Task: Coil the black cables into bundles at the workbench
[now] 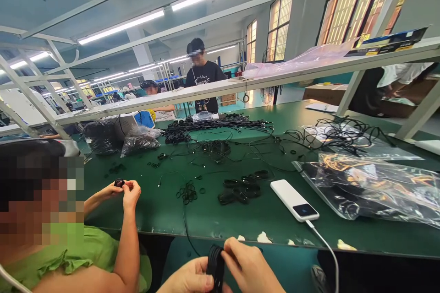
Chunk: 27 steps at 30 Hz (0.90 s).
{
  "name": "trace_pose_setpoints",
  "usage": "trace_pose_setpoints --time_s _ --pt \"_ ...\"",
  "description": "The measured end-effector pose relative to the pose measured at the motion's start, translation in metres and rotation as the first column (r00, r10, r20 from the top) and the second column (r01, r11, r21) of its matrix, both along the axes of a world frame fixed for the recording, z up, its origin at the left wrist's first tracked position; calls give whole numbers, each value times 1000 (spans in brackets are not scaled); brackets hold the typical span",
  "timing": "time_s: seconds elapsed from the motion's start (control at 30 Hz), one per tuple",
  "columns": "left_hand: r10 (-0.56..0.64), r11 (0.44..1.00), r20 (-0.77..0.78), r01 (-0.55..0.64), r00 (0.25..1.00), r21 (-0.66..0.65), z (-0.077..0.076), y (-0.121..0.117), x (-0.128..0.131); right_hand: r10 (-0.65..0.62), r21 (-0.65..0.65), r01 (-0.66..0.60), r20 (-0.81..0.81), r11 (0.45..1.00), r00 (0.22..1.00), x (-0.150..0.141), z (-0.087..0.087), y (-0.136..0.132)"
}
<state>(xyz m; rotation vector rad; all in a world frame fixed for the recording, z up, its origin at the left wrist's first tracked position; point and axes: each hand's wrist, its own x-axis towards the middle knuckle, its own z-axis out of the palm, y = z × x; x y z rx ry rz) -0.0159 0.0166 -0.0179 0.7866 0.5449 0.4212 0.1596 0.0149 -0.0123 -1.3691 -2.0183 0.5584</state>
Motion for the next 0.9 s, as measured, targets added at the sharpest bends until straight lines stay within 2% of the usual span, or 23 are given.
trace_pose_setpoints --time_s 0.1,0.2,0.47,0.77,0.9 --pt "12 1000 -24 -13 1000 -25 -3 2 -3 -9 -168 2 -42 986 999 -4 2 3" --pt "27 998 -31 -29 999 -53 -7 4 -4 -19 -251 2 -69 968 997 -8 2 6" --pt "56 995 -33 -58 998 -75 -9 6 -2 -13 -260 -12 -96 965 995 -14 -4 9" --pt "115 990 -50 -118 992 -75 -25 11 4 49 -256 -63 -61 965 997 -8 -11 19" --pt "150 988 -68 -152 986 -36 -25 18 0 106 -294 -183 -260 938 960 -3 -6 35"
